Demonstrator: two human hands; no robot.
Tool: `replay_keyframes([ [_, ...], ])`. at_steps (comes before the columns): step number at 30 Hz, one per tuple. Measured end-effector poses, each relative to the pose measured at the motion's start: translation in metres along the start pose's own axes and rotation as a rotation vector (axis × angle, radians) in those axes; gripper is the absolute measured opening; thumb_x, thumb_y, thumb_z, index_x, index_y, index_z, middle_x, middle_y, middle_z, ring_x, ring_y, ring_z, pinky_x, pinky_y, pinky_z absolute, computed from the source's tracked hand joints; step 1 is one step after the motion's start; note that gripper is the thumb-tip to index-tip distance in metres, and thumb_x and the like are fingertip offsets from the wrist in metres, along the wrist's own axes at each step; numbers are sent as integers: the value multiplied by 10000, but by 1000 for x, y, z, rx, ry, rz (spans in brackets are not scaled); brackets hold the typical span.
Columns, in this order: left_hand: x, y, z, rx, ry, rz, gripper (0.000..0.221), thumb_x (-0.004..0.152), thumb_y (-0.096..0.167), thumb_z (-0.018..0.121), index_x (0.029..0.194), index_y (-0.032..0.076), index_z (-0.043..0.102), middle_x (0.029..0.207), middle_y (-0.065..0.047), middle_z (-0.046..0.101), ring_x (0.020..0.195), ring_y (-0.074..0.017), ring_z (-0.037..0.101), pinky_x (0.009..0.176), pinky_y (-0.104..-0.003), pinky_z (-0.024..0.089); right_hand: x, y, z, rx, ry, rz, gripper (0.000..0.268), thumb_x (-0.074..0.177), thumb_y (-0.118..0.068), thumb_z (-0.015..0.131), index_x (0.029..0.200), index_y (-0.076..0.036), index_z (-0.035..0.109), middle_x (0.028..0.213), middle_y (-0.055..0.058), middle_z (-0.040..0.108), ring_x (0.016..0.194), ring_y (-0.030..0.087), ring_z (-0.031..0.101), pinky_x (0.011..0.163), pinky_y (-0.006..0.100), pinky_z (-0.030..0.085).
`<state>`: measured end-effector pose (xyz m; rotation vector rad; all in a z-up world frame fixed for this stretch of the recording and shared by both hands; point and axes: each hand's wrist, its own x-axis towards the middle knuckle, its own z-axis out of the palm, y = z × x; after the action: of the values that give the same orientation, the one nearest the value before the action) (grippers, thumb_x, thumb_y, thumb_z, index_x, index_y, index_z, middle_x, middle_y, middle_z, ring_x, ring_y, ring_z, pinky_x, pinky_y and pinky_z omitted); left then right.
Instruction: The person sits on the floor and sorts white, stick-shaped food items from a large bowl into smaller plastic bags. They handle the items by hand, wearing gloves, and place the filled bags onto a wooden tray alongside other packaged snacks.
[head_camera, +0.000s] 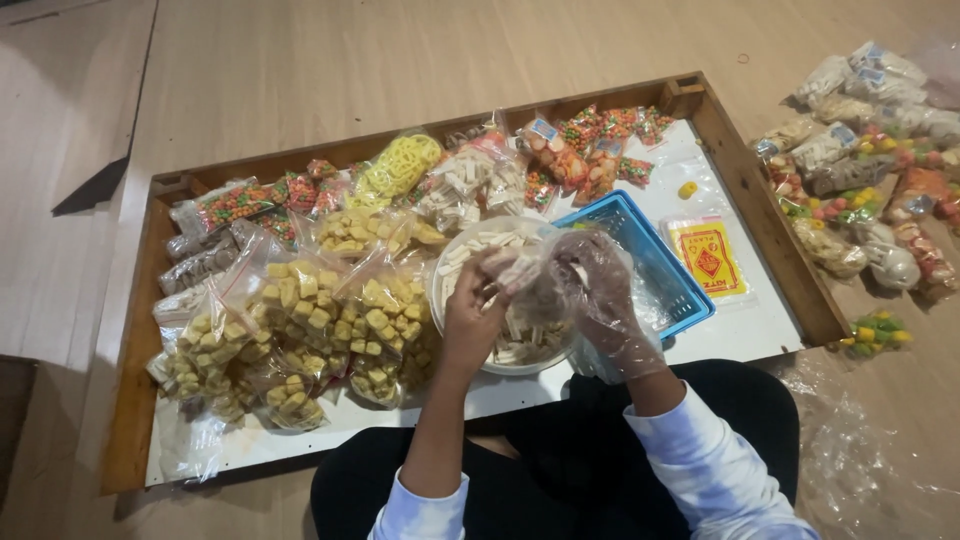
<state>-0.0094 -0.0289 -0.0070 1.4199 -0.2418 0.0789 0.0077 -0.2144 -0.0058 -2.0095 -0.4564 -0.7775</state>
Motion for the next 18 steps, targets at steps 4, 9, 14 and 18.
replay_keyframes([
  [4,1,14,-5,123,-2,20,307,1023,99,567,1326,102,620,1145,-149,773,1077,-249,717,906,-366,559,1,-5,0,25,-75,35,70,983,-123,684,974,-71,730,962,143,728,908,272,717,844,357,560],
  [9,-1,25,-1,275,-22,-3,330,1048,108,518,1364,148,605,1145,-172,771,1058,-306,738,900,-402,558,-21,35,1,-57,-352,52,291,937,-367,730,1048,-100,771,1124,176,706,1035,399,700,874,464,577],
  [14,0,14,-3,231,22,-4,309,1040,83,516,1326,119,629,1126,-161,775,903,-233,728,884,-380,583,11,-33,-22,-29,-329,146,292,936,-255,731,1066,6,727,1036,235,711,987,430,712,886,494,567],
  [18,2,7,-5,146,73,-9,280,958,105,676,1238,95,669,1072,-156,789,1007,-260,752,942,-392,568,9,-29,-29,-168,-294,207,307,905,-309,783,1065,-52,733,1023,187,742,994,397,721,882,494,583],
])
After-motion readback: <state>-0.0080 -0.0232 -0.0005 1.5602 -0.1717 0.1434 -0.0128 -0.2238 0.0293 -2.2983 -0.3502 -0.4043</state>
